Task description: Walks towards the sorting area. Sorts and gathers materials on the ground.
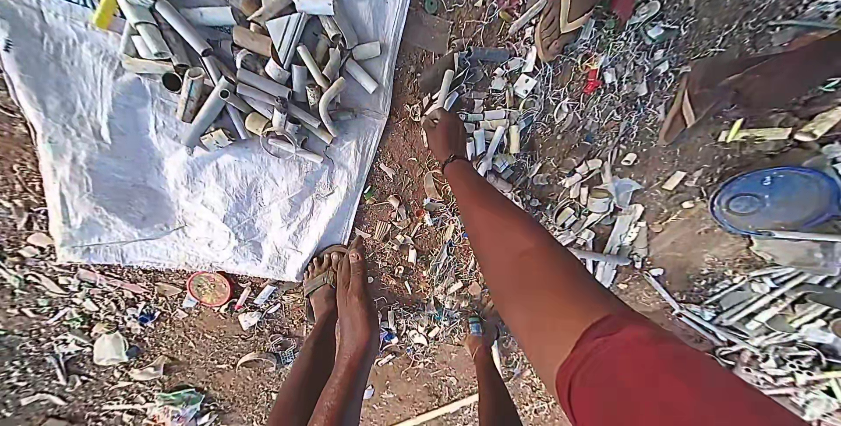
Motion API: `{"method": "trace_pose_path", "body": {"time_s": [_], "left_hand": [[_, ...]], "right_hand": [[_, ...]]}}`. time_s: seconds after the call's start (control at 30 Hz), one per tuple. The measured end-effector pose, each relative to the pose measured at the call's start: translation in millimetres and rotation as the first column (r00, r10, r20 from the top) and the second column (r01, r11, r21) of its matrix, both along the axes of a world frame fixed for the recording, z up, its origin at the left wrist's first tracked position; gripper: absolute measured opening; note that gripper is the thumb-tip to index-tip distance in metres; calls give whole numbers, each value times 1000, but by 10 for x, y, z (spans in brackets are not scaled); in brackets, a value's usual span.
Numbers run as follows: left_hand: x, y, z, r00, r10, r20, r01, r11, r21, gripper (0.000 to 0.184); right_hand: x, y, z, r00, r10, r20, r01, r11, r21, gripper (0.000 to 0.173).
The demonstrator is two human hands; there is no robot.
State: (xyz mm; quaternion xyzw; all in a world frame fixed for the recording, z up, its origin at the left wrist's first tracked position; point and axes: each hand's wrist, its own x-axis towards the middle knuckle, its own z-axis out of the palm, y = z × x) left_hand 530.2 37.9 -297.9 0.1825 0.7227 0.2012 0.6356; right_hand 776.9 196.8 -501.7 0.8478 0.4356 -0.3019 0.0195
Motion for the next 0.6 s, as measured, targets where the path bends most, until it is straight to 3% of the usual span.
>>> {"method": "trace_pose_path", "body": {"time_s": [0.07, 0.13, 0.17, 0.23, 0.27, 0.3, 0.33, 0.37, 0.43, 0.47, 0.53, 0.6], "left_hand": [[38, 2, -15, 999, 34, 1, -34, 999, -19, 47], [51, 12, -36, 993, 115, 25, -112, 989, -95, 50], [45, 7, -43, 986, 164, 42, -157, 978, -137, 53], [61, -2, -60, 957, 286, 51, -273, 945, -180, 42], [91, 2, -80, 934, 356, 38, -345, 922, -173, 30], [115, -1, -98, 910, 414, 23, -405, 900, -162, 23], [116, -6, -103, 897, 441, 28, -432, 888, -159, 22], [117, -13, -98, 894, 446, 33, -437, 886, -153, 20], [157, -35, -86, 915, 403, 5, -399, 907, -133, 16], [177, -62, -75, 925, 380, 1, -377, 917, -134, 15], [212, -106, -70, 932, 363, 19, -357, 923, -142, 16], [220, -149, -49, 939, 342, 31, -332, 927, -174, 15]], "right_hand": [[-146, -354, 233, 987, -15, -161, 34, 993, 116, 27], [-433, -789, 718, 889, 31, -456, 20, 994, 106, 24], [-592, -1016, 1011, 766, 46, -641, -10, 998, 60, 22], [-822, -1316, 1429, 412, -4, -911, -191, 977, -90, 21], [-874, -1375, 1523, 273, -43, -961, -278, 953, -121, 25], [-879, -1383, 1545, 226, -65, -972, -299, 945, -133, 28], [-843, -1351, 1485, 285, -54, -957, -242, 962, -126, 27], [-765, -1275, 1339, 446, -1, -895, -146, 987, -74, 24], [-525, -936, 833, 840, 114, -530, -96, 993, 62, 25], [-383, -726, 552, 939, 136, -316, -122, 991, 63, 30], [-124, -340, 91, 981, 192, -27, -192, 981, -34, 45], [-9, -182, -168, 962, 264, 62, -253, 956, -150, 50]]}}
